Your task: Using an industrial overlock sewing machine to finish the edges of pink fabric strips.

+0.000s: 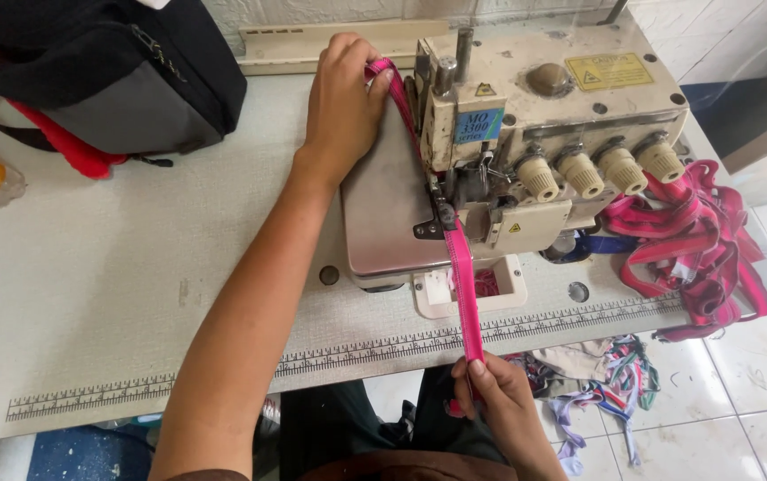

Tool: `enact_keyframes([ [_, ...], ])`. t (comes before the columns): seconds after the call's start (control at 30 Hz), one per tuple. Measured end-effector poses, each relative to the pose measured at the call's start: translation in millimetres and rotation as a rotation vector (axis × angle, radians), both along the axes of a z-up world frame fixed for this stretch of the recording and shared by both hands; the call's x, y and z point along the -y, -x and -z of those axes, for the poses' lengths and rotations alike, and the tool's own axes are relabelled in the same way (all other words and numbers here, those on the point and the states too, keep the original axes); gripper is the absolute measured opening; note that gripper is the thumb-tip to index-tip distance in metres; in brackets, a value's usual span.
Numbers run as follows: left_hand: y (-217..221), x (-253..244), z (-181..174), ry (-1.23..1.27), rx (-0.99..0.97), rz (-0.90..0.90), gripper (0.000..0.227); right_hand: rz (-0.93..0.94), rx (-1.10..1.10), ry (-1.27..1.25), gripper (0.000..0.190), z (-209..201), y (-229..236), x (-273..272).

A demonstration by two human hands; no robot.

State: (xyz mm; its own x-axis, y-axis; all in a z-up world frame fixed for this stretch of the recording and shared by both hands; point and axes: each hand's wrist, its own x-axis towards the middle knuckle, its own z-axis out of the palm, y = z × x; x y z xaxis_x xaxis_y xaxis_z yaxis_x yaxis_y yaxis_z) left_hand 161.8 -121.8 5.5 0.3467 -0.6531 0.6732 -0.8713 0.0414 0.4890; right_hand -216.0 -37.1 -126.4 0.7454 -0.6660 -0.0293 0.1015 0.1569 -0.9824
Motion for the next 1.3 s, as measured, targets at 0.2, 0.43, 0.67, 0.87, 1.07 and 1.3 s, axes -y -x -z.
enact_keyframes([
  [0.2, 9, 3, -5, 0.141, 0.292, -0.033, 0.01, -0.032, 0.035, 0.003, 0.036, -2, -6, -3],
  [0.43, 14, -3, -12, -0.159, 0.168, 0.088, 0.021, -0.046, 0.066, -0.076, 0.035, 17, -3, -9],
  [0.67, 16, -3, -12, -0.207, 0.088, 0.022, 0.012, -0.034, 0.022, -0.055, 0.035, 26, -3, -7],
  [0.87, 16, -2, -8, -0.183, 0.111, 0.017, 0.01, -0.022, 0.066, -0.031, 0.035, 32, -3, -8],
  [1.07, 16, -1, -8, -0.186, 0.105, 0.01, 0.011, -0.015, 0.064, -0.045, 0.035, 33, -2, -7],
  [1.3, 15, -1, -6, -0.156, 0.146, 0.012, 0.01, -0.024, 0.079, -0.075, 0.036, 31, -4, -8],
])
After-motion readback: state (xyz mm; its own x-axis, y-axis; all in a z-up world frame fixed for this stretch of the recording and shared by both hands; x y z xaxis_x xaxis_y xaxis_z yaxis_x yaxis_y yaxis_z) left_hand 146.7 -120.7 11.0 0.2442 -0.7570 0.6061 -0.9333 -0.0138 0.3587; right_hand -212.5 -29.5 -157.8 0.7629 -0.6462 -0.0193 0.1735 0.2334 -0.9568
